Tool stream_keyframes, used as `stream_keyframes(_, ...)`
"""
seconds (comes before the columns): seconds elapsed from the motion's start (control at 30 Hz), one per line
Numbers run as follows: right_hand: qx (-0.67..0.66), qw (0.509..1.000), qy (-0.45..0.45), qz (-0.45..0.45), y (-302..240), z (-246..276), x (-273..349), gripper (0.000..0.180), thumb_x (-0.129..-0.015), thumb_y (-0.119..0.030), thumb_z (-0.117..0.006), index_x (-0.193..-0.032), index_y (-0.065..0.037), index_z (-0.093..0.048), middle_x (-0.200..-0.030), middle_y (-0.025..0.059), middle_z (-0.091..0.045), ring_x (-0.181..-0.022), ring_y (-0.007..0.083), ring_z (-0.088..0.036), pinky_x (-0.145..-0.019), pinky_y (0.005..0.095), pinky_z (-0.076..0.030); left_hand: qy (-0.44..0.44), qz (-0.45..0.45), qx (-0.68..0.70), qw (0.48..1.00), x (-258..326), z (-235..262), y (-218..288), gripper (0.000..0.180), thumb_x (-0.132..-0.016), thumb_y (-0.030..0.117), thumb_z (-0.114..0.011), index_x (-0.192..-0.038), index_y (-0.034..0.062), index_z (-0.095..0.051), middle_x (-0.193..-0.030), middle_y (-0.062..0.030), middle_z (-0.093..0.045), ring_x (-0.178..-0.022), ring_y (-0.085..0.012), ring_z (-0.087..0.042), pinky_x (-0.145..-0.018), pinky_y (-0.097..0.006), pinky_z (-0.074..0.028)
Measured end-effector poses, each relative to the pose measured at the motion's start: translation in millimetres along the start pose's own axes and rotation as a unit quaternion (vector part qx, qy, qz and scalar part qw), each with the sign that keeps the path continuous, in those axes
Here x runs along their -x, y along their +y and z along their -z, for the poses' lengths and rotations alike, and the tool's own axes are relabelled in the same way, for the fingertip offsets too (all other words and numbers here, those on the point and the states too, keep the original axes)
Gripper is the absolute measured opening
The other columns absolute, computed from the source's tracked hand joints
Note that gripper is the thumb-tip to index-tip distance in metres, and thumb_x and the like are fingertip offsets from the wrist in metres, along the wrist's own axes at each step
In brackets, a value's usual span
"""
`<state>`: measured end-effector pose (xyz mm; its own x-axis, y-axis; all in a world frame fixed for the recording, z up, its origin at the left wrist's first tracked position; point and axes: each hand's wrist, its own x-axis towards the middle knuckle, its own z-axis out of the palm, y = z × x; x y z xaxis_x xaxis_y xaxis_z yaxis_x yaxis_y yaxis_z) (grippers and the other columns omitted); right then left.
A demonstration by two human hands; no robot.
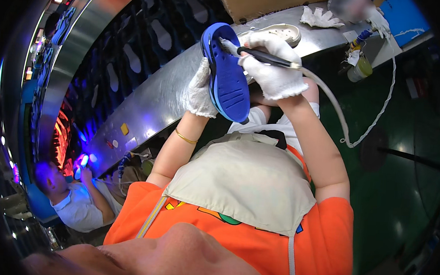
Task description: The person uses a handheld rotary tool to trim and smooth the bottom of blue slip-on shoes. They repeatedly pick up shoes from a nearby surface, hold them with gloved hands, and run the tool along the sole before placing the shoes back down.
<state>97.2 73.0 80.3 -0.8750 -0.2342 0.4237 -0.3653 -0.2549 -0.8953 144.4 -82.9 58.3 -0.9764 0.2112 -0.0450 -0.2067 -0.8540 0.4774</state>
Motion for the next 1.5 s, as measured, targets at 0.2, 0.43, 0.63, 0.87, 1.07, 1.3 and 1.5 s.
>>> stream_keyframes(0.2, 0.002, 0.997, -0.077, -0.011, -8, -10, 18, 0.023, -0.074, 0.002, -0.064, -0.096, 0.0, -0.058, -0.084, 0.008, -0.063, -0.079, 0.0123, -0.062, -0.074, 0.0263, -0.051, -0.029, -0.018, 0.108, 0.994, -15, 15, -3, 0.069, -0.087, 0.06, -0.043, -0.13, 0.0059, -0.04, -0.119, -0.0138, -0.054, -0.105, -0.0266, -0.056, -0.09, -0.04, -0.049)
stream_keyframes(0.43, 0.154, 0.979, -0.099, 0.093, -5, -9, 14, 0.024, -0.072, 0.0, -0.065, -0.095, -0.003, -0.061, -0.085, 0.01, -0.061, -0.073, 0.017, -0.062, -0.069, 0.0274, -0.05, 0.034, -0.098, -0.043, 0.994, -24, 18, 3, 0.067, -0.088, 0.059, -0.043, -0.131, 0.0072, -0.041, -0.117, -0.0142, -0.055, -0.101, -0.027, -0.056, -0.093, -0.04, -0.047)
stream_keyframes(0.63, 0.1, 0.991, -0.085, 0.009, -2, -14, 25, 0.029, -0.068, 0.0, -0.068, -0.095, -0.007, -0.061, -0.083, 0.01, -0.062, -0.077, 0.0181, -0.063, -0.072, 0.0277, -0.05, 0.016, -0.088, -0.009, 0.996, -17, 21, 14, 0.069, -0.087, 0.063, -0.039, -0.129, 0.0089, -0.044, -0.118, -0.0135, -0.056, -0.1, -0.0273, -0.057, -0.089, -0.041, -0.048)
stream_keyframes(0.87, 0.045, 0.992, -0.12, -0.022, -8, -16, 31, 0.02, -0.071, -0.004, -0.067, -0.09, -0.005, -0.063, -0.085, 0.0077, -0.062, -0.076, 0.0145, -0.061, -0.071, 0.0258, -0.049, 0.03, -0.101, -0.017, 0.994, -20, 15, 25, 0.071, -0.085, 0.065, -0.041, -0.13, 0.0093, -0.043, -0.118, -0.0133, -0.057, -0.101, -0.0292, -0.059, -0.09, -0.044, -0.048)
stream_keyframes(1.07, -0.057, 0.992, -0.057, -0.093, -13, 6, 16, 0.015, -0.08, 0.001, -0.061, -0.095, 0.002, -0.061, -0.085, 0.0066, -0.065, -0.077, 0.0098, -0.061, -0.074, 0.0238, -0.05, -0.006, -0.1, 0.057, 0.993, -3, -11, 10, 0.07, -0.086, 0.064, -0.04, -0.129, 0.0094, -0.045, -0.12, -0.0114, -0.054, -0.106, -0.0255, -0.055, -0.092, -0.042, -0.047)
stream_keyframes(1.3, -0.042, 0.99, -0.116, -0.072, -19, -12, 37, 0.018, -0.073, 0.004, -0.065, -0.089, 0.0, -0.059, -0.082, 0.0076, -0.062, -0.082, 0.0134, -0.061, -0.076, 0.0271, -0.049, -0.134, -0.077, 0.074, 0.985, -19, 14, 12, 0.074, -0.086, 0.068, -0.031, -0.133, 0.0115, -0.04, -0.13, -0.0118, -0.048, -0.114, -0.0281, -0.05, -0.097, -0.043, -0.043)
stream_keyframes(1.5, -0.106, 0.983, -0.066, -0.134, -18, -10, 36, 0.014, -0.078, 0.004, -0.061, -0.091, 0.0, -0.059, -0.082, 0.0076, -0.062, -0.074, 0.0135, -0.062, -0.066, 0.0257, -0.052, -0.024, -0.117, 0.009, 0.993, -11, -2, 13, 0.079, -0.083, 0.071, -0.032, -0.134, 0.0117, -0.04, -0.128, -0.0134, -0.049, -0.114, -0.0304, -0.051, -0.099, -0.047, -0.041)
